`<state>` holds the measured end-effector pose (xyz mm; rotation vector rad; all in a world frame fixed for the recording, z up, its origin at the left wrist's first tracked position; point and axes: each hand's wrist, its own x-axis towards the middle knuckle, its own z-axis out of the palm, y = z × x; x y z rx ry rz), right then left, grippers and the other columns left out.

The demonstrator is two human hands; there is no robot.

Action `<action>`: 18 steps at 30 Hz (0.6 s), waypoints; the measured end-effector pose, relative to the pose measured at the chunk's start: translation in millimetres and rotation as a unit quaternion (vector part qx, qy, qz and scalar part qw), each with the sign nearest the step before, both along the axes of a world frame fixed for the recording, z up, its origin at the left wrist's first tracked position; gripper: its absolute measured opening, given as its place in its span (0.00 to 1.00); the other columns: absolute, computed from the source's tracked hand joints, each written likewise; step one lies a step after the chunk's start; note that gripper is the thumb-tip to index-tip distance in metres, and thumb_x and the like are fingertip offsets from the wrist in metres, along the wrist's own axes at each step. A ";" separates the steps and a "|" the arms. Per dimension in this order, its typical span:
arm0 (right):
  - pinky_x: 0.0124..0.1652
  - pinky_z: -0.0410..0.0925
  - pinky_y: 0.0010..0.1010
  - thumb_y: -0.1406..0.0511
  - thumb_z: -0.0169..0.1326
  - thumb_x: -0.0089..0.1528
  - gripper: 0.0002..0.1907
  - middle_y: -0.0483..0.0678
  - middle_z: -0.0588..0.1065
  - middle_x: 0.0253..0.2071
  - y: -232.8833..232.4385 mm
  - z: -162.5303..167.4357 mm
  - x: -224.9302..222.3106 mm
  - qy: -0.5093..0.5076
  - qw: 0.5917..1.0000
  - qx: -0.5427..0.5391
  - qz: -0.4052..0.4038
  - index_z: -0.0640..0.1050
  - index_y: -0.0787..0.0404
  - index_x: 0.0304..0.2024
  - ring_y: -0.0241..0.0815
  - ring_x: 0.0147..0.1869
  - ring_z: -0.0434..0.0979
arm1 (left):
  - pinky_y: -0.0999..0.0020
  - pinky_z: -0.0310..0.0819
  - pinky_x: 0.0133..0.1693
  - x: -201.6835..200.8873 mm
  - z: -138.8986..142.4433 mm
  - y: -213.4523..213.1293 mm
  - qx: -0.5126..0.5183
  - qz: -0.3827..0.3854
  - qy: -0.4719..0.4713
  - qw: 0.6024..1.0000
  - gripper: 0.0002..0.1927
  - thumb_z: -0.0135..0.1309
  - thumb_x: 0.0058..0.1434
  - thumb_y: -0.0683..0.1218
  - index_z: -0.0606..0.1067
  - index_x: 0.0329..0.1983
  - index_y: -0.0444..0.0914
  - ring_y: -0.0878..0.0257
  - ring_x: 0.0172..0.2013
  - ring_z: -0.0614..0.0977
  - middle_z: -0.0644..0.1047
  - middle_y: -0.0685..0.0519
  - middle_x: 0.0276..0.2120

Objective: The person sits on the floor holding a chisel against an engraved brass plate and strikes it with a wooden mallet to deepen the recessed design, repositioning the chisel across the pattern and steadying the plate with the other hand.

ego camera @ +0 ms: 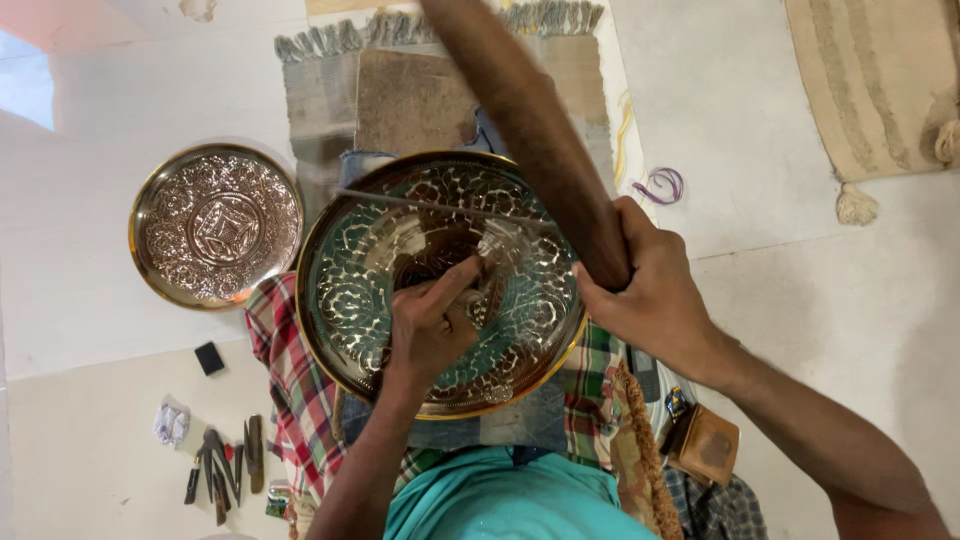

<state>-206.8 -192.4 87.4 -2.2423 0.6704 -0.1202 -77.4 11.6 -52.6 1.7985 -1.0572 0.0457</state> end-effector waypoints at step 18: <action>0.32 0.67 0.50 0.64 0.59 0.49 0.25 0.57 0.74 0.25 -2.4 11.0 -0.5 0.079 0.994 -0.042 0.069 0.69 0.61 0.48 0.57 0.30 0.77 | 0.74 0.86 0.29 3.3 -20.2 -4.9 -0.013 -0.003 -0.012 1.000 0.21 0.48 0.60 0.30 0.79 0.55 0.36 0.61 0.33 0.89 0.85 0.45 0.42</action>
